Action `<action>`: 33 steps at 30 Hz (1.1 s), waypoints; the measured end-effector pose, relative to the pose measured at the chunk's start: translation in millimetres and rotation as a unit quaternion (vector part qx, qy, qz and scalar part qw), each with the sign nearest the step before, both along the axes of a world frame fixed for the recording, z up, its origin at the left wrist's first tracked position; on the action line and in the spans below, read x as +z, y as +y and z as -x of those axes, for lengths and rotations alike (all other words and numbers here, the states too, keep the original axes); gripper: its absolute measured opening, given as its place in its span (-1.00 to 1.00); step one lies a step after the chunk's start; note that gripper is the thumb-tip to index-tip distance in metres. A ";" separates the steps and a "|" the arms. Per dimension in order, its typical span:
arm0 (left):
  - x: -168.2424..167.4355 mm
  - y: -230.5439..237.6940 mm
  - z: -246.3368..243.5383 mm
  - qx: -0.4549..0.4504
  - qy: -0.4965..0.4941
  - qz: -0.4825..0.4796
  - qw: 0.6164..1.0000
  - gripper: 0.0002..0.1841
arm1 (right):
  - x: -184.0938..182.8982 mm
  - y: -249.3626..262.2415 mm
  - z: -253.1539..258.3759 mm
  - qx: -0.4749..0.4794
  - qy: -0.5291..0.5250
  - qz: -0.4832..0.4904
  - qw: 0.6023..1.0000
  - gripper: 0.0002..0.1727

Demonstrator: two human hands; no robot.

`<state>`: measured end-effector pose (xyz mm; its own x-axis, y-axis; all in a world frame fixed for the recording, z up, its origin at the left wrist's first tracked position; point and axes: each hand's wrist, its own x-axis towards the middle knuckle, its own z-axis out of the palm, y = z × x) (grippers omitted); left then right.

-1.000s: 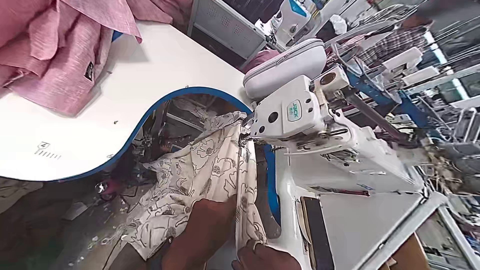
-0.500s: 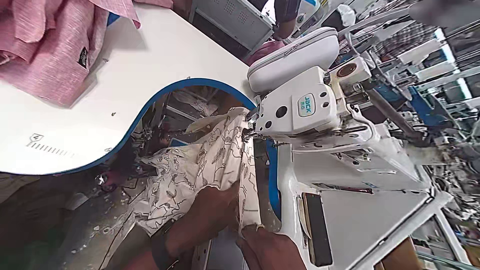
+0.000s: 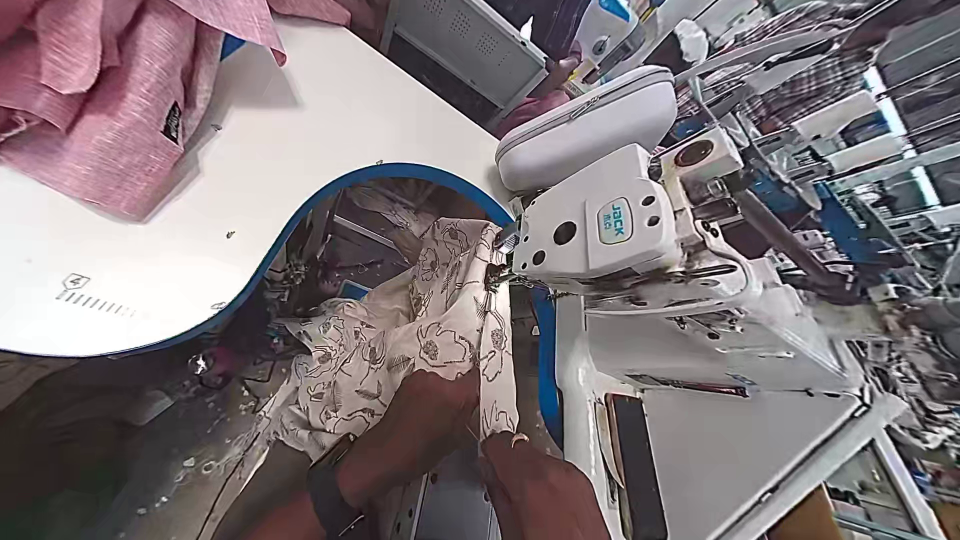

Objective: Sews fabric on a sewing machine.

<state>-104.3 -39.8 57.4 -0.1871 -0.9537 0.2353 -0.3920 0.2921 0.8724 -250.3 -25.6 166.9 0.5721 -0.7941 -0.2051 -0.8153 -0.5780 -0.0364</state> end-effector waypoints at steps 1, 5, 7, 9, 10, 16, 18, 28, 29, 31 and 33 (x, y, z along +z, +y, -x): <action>0.6 1.7 1.0 0.000 0.008 0.003 1.000 -0.80 | 0.6 -0.7 -4.2 -0.002 -0.005 0.022 1.000 -0.86; -12.6 1.8 11.3 0.079 0.013 0.071 0.994 -0.77 | -12.7 -5.2 -9.8 0.017 0.019 0.112 0.993 -0.94; -16.6 2.2 14.8 0.116 0.012 0.108 0.987 -0.77 | -18.8 -8.6 -9.6 0.043 0.036 0.183 0.982 -0.92; -15.2 6.0 15.4 0.131 0.018 0.111 0.985 -0.78 | -20.3 -10.3 -11.7 0.046 0.037 0.214 0.975 -0.88; -14.8 6.7 15.3 0.136 0.029 0.110 0.984 -0.79 | -24.1 -11.2 -12.5 0.039 0.026 0.229 0.972 -0.87; -8.2 -8.7 12.8 0.136 0.057 0.057 0.987 -0.81 | -56.2 -26.5 -21.6 -0.002 -0.027 0.324 0.946 -0.79; -6.6 -18.8 14.3 0.141 0.064 0.050 0.987 -0.80 | -63.7 -35.8 -22.6 -0.013 -0.044 0.347 0.937 -0.79; 15.8 -8.5 4.0 0.054 0.086 -0.154 0.983 -0.59 | -93.9 -42.5 15.5 -0.164 -0.142 0.277 0.936 -0.78; 10.7 -4.7 3.8 0.045 0.104 -0.160 0.981 -0.58 | -97.9 -41.2 28.0 -0.182 -0.181 0.241 0.936 -0.82; 5.3 -7.2 0.5 0.015 0.131 -0.171 0.976 -0.57 | -102.5 -43.0 48.0 -0.184 -0.312 0.143 0.921 -0.89; 4.8 -11.2 -1.4 0.005 0.144 -0.168 0.975 -0.57 | -94.8 -48.6 53.6 -0.109 -0.414 0.079 0.900 -0.85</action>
<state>-102.9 -51.0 62.3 -0.1502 -0.9875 -0.0487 -0.1186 -0.0309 0.9925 -304.0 -74.2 72.2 0.3042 -0.8879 0.3451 -0.6419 -0.4588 -0.6144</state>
